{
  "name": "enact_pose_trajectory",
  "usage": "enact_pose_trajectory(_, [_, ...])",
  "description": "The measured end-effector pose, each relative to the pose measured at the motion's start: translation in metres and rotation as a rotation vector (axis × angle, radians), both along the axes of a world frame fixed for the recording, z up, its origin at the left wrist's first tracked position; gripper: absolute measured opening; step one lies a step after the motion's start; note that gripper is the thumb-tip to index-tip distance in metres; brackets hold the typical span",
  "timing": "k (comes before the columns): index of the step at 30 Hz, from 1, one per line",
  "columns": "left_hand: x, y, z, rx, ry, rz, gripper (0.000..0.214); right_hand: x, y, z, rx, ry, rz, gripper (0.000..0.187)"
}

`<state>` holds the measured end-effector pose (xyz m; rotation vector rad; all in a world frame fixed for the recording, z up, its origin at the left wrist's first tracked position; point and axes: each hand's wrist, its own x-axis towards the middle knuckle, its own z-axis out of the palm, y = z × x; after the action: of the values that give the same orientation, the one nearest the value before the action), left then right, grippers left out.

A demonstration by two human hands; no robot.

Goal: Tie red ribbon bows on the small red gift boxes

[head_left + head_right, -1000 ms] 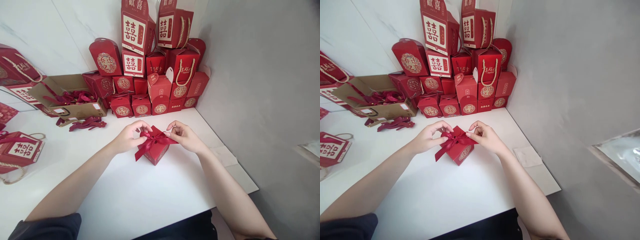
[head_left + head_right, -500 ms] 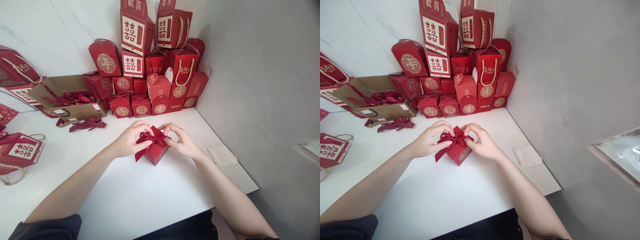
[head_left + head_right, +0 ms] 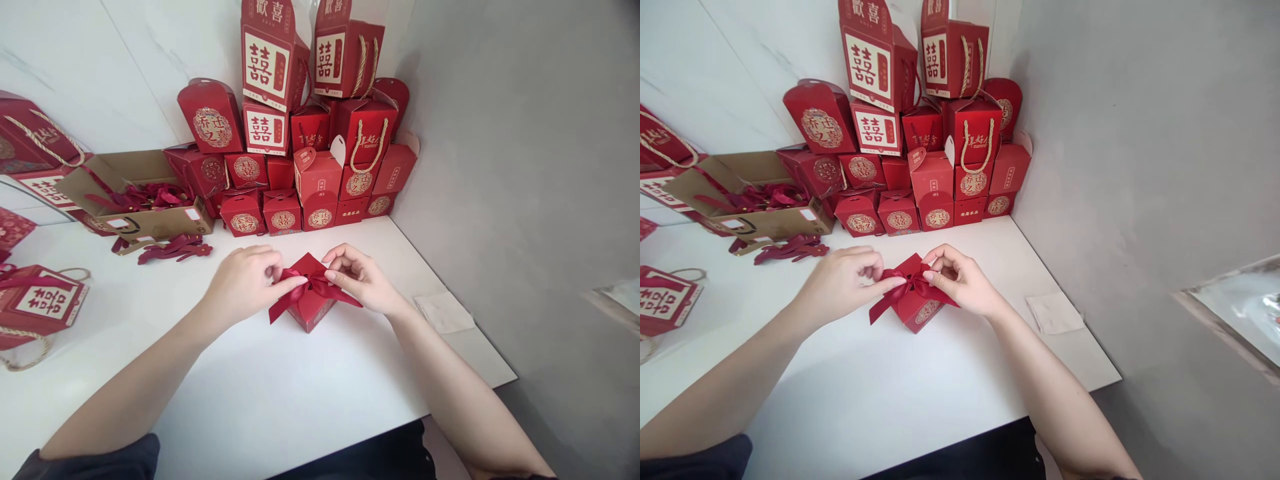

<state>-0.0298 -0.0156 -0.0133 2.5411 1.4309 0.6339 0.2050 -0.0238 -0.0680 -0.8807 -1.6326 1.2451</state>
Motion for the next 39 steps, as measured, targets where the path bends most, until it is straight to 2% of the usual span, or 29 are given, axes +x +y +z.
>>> enact_pose_trajectory(2, [-0.007, -0.006, 0.005, -0.104, 0.121, 0.057, 0.051, -0.001, 0.0, -0.001, -0.03, 0.014, 0.022, 0.025])
enact_pose_trajectory(5, [-0.014, -0.005, 0.004, -0.455, 0.178, -0.028, 0.056, -0.003, 0.002, -0.004, -0.056, 0.036, 0.033, 0.024])
enact_pose_trajectory(8, [-0.015, 0.006, -0.002, -0.72, 0.071, -0.104, 0.049, -0.004, 0.004, -0.008, -0.07, 0.093, 0.043, 0.023])
enact_pose_trajectory(13, [-0.017, 0.027, -0.009, -0.889, -0.207, -0.177, 0.035, -0.006, 0.006, -0.01, -0.123, 0.216, 0.138, 0.022])
enact_pose_trajectory(22, [-0.022, 0.037, -0.009, -1.005, -0.25, -0.293, 0.032, -0.005, 0.008, -0.009, -0.21, 0.33, 0.132, 0.023])
enact_pose_trajectory(33, [-0.024, 0.042, -0.012, -1.048, -0.229, -0.317, 0.029, -0.011, 0.015, -0.026, -0.238, 0.478, 0.132, 0.027])
enact_pose_trajectory(39, [-0.025, 0.045, -0.016, -1.07, -0.237, -0.341, 0.028, -0.015, 0.016, -0.028, -0.287, 0.535, 0.123, 0.03])
